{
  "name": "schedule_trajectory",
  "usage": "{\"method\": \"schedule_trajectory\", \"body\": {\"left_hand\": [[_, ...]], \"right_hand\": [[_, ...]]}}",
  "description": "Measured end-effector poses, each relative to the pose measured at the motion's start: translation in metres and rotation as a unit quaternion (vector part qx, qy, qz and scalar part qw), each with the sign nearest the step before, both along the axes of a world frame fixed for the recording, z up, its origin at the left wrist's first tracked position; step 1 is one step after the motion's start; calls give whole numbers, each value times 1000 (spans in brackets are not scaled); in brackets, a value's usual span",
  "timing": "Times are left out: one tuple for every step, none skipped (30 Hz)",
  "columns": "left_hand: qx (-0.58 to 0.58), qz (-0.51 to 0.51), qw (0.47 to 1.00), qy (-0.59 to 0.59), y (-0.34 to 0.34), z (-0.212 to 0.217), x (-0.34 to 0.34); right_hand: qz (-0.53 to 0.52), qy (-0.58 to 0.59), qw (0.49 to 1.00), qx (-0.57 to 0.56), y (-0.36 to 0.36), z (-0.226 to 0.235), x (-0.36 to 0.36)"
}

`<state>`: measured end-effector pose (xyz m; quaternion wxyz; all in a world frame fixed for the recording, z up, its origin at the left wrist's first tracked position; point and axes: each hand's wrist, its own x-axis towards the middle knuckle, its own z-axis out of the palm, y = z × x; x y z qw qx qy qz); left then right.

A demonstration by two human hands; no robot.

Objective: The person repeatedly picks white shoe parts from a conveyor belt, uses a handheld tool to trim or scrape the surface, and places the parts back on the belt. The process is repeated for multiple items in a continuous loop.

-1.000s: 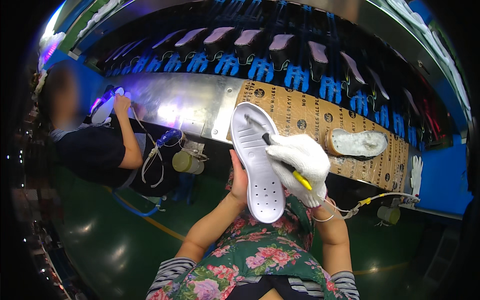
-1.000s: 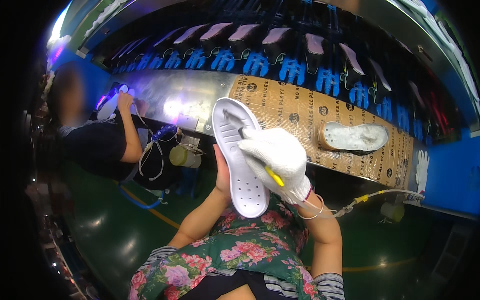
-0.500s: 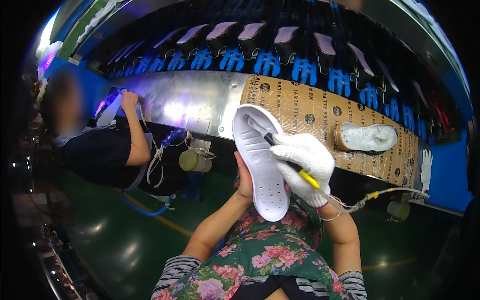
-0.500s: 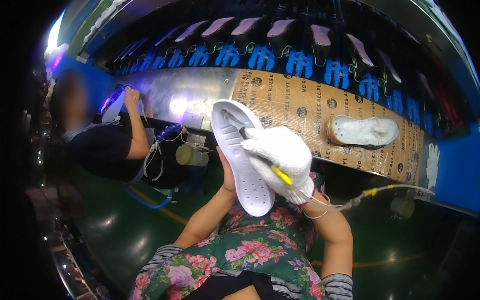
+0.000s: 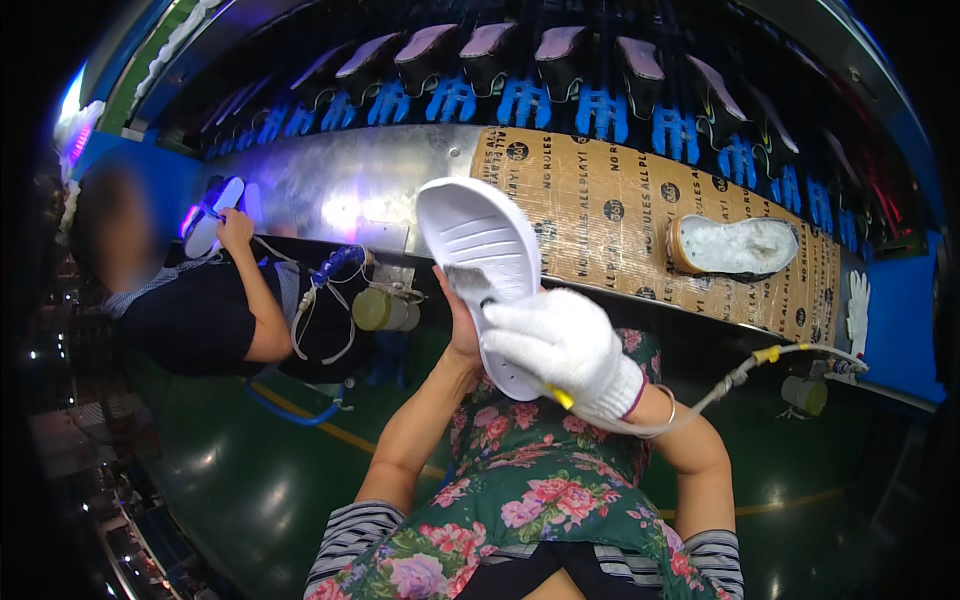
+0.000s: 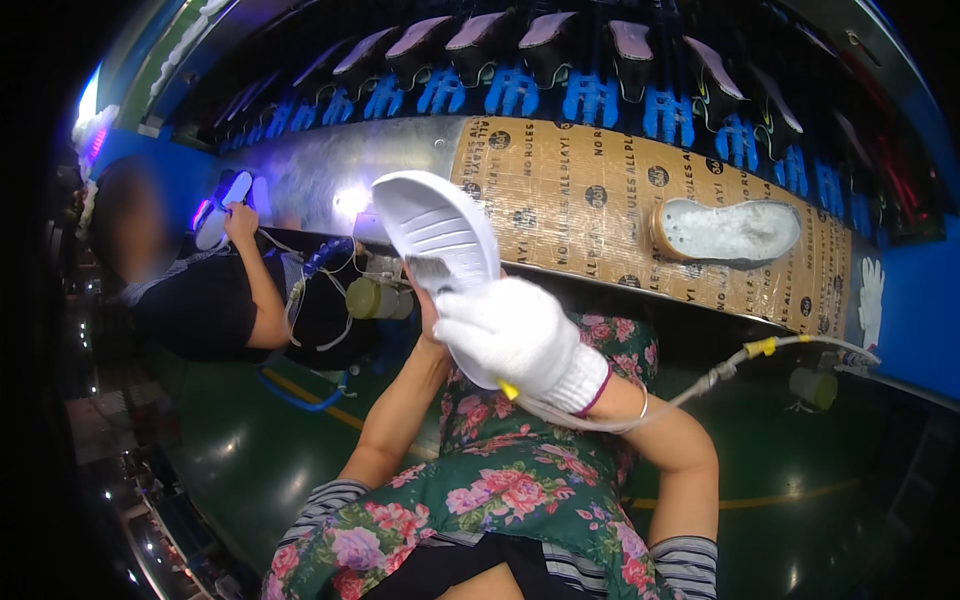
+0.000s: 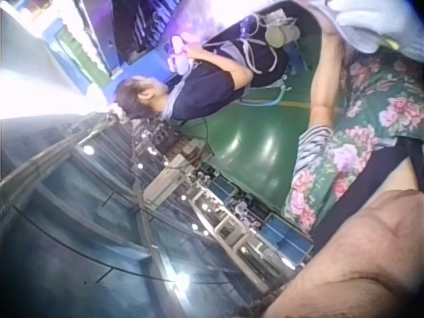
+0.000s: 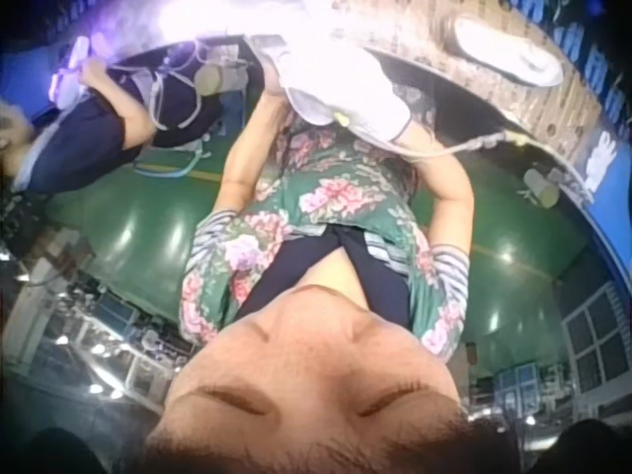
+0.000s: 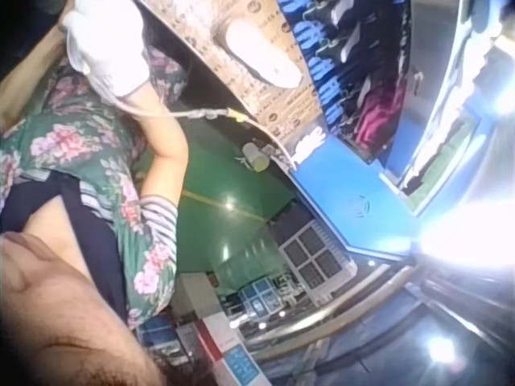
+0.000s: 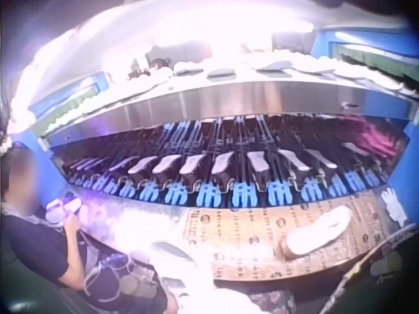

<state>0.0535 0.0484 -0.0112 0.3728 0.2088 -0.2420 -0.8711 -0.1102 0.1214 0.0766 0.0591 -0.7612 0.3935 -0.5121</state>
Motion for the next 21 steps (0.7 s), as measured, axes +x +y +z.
{"method": "schedule_trajectory", "body": {"left_hand": [[4,-19,998,62,-4,-9,3],[11,-43,992,121,-7,-17,5],[-5,-64,989,133,-11,-24,5],[-23,-85,986,145,-16,-31,5],[39,-6,996,83,-11,-1,-5],[96,76,992,15,-6,30,-14],[70,66,995,10,-9,30,-15],[45,56,997,4,-13,28,-17],[-23,-29,997,68,-25,7,-6],[-90,-115,981,131,-30,-10,1],[-45,-123,980,152,-28,-9,2],[1,-129,976,173,-27,-7,2],[39,-116,976,178,-27,-4,3],[24,-115,976,183,-26,-2,3],[9,-114,975,189,-28,-1,0],[1,-105,976,193,-28,0,-2],[-10,-97,975,200,-31,2,-6],[-14,-81,975,206,-34,6,-11],[-18,-65,975,212,-37,7,-14],[-21,-64,974,215,-42,5,-13],[-11,-47,976,212,-44,3,-11]], "right_hand": [[8,-6,1000,29,7,-2,5],[45,-52,996,51,8,-1,4],[82,-98,989,73,9,1,2],[64,-101,990,72,6,0,-3],[40,-103,991,73,2,-3,-10],[-8,-73,995,68,0,3,-16],[-25,-66,996,51,-2,-5,-14],[-26,-51,998,27,-2,-13,-7],[-25,-38,999,3,0,-15,0],[13,-29,999,11,4,-14,2],[49,-67,995,57,9,-14,5],[78,-87,991,72,11,-12,3],[107,-106,985,86,12,-9,1],[90,-119,985,81,11,-8,-3],[72,-131,986,77,8,-9,-6],[12,-108,992,69,7,-11,-6],[-15,-78,996,31,2,-18,-4],[-8,-56,998,11,5,-23,0],[-2,-34,999,-9,12,-26,6],[9,-39,999,21,19,-26,12],[43,-52,997,32,20,-26,13]]}}
